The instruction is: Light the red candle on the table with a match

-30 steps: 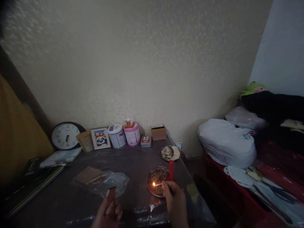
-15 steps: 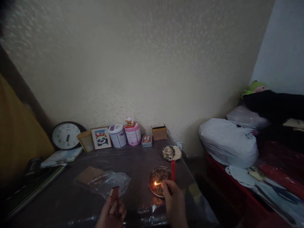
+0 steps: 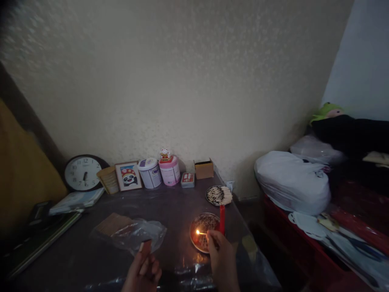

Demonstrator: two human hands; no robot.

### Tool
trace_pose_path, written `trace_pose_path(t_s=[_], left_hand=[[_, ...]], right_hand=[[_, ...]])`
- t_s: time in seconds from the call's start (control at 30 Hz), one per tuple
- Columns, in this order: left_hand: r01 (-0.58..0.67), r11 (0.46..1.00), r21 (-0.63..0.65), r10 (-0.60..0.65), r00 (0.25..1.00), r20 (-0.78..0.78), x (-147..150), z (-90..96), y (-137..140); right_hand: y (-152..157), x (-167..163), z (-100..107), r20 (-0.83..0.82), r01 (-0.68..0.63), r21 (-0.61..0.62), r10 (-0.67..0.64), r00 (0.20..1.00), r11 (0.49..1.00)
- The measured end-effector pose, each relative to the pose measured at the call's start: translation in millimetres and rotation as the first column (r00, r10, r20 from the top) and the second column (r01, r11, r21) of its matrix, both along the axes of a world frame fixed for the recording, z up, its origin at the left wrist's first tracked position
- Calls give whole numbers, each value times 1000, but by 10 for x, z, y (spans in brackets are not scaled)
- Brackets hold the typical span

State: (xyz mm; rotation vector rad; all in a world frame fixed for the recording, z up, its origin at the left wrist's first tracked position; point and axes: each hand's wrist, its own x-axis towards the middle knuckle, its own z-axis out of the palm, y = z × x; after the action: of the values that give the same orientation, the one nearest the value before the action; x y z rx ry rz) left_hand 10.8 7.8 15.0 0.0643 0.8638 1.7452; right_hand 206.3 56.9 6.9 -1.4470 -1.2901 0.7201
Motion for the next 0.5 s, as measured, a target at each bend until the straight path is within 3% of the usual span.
trace_pose_path(t_s=[0.5], left_hand=[[-8, 999, -39, 9, 1000, 30, -51, -21, 36]], right_hand=[[-62, -46, 102, 169, -2, 21, -2, 986, 1000]])
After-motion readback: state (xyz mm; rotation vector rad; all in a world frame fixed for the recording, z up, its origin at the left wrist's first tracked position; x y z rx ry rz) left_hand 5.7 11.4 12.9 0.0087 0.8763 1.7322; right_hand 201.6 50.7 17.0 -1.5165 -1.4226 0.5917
